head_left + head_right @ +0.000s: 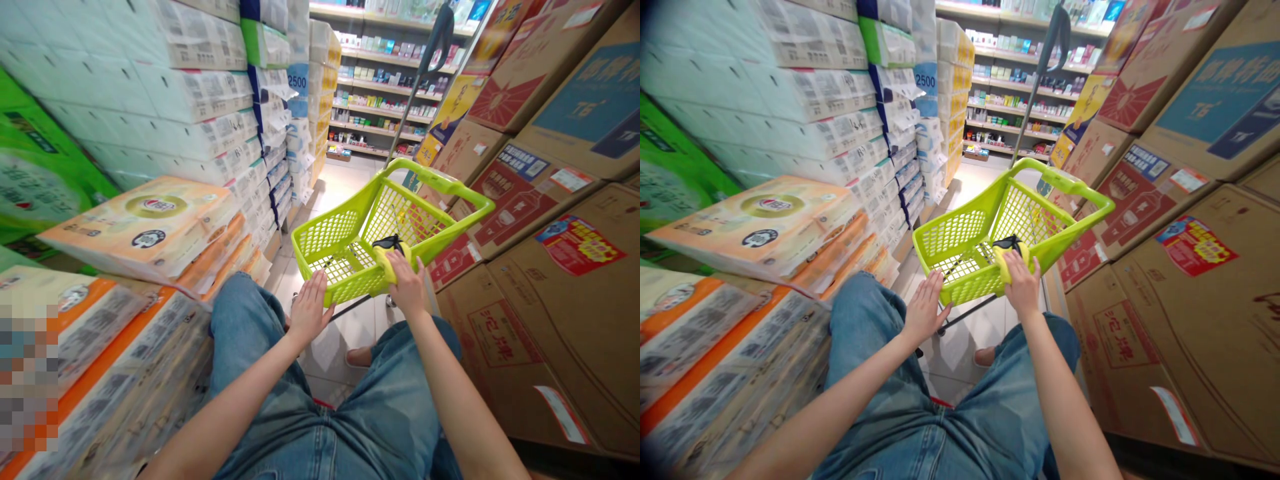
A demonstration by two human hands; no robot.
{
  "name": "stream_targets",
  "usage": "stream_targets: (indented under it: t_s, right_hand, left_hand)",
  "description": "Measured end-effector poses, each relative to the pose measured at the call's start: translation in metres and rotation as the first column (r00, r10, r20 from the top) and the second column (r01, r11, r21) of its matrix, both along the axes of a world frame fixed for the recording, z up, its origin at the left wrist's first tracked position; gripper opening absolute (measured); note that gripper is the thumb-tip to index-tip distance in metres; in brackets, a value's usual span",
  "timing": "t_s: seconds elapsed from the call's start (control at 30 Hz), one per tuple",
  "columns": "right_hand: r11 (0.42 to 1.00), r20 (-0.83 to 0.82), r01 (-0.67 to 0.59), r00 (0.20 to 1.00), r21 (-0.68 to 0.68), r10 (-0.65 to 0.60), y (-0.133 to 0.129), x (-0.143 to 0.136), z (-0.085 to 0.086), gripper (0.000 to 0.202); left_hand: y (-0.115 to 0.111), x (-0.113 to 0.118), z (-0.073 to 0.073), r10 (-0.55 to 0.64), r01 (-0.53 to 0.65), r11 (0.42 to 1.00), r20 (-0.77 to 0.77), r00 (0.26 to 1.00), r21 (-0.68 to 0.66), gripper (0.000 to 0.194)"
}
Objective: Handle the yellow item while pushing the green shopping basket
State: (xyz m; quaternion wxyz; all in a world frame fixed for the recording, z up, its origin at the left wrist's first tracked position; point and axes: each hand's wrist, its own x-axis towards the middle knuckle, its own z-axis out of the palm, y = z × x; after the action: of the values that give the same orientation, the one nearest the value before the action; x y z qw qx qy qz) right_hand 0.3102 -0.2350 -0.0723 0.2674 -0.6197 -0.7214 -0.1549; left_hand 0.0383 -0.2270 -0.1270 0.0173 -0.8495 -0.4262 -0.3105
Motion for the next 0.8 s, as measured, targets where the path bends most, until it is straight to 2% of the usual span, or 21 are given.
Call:
stream_targets:
  t_s: [0.07,0.1,0.17,0.3,0.37,0.4,0.47,0.53,0.67,0.73,0.8]
  right_hand:
    - [0.996,-0.028,0.09,0.996,0.018,-0.09,0.003,0.008,0.0,0.066]
    - [0.993,-0.042,0.114,0.993,0.025,-0.113,0.003,0.002,-0.002,0.066]
    - [0.993,-0.073,0.108,0.992,0.039,-0.105,-0.002,-0.027,-0.01,0.064]
    - [0.995,-0.097,-0.094,0.99,0.044,0.098,-0.021,-0.108,-0.026,0.062]
    - [0.981,-0.071,-0.189,0.979,0.032,0.191,-0.028,-0.128,-0.029,0.061]
    - [0.974,-0.048,-0.225,0.973,0.02,0.225,-0.028,-0.128,-0.028,0.061]
    - [0.965,0.003,-0.263,0.965,-0.015,0.263,-0.026,-0.11,-0.023,0.062]
    - [0.972,0.032,-0.232,0.972,-0.033,0.233,-0.018,-0.074,-0.015,0.063]
    - [1.0,0.006,0.009,1.0,0.018,-0.009,0.0,-0.001,-0.002,0.065]
    - [0.995,-0.02,0.098,0.995,0.032,-0.097,0.003,0.007,-0.002,0.065]
    - [0.991,-0.057,0.127,0.991,0.04,-0.124,0.001,-0.011,-0.007,0.066]
  left_hand:
    - [-0.002,0.003,0.001,-0.002,0.002,1.0,0.009,1.0,-0.001,0.076]
    - [-0.003,0.004,0.001,-0.005,0.005,1.0,0.014,1.0,-0.002,0.076]
    - [-0.005,0.007,0.0,-0.002,0.003,1.0,0.027,1.0,-0.008,0.076]
    - [-0.005,0.007,-0.002,-0.004,0.005,0.999,0.032,0.999,-0.037,0.079]
    - [-0.003,0.004,-0.003,-0.017,0.018,0.999,0.021,1.0,-0.042,0.082]
    - [-0.002,0.002,-0.003,-0.021,0.022,0.999,0.015,1.0,-0.036,0.082]
    - [0.0,-0.001,-0.003,-0.017,0.017,1.0,0.002,1.0,-0.018,0.078]
    - [0.001,-0.003,-0.002,-0.009,0.009,1.0,-0.007,1.0,-0.004,0.074]
    - [-0.001,-0.001,0.0,-0.001,0.001,1.0,-0.005,1.0,-0.004,0.074]
    - [-0.002,0.002,0.001,-0.003,0.003,1.0,0.003,1.0,-0.008,0.075]
    - [-0.003,0.005,0.001,-0.002,0.002,1.0,0.016,1.0,-0.015,0.075]
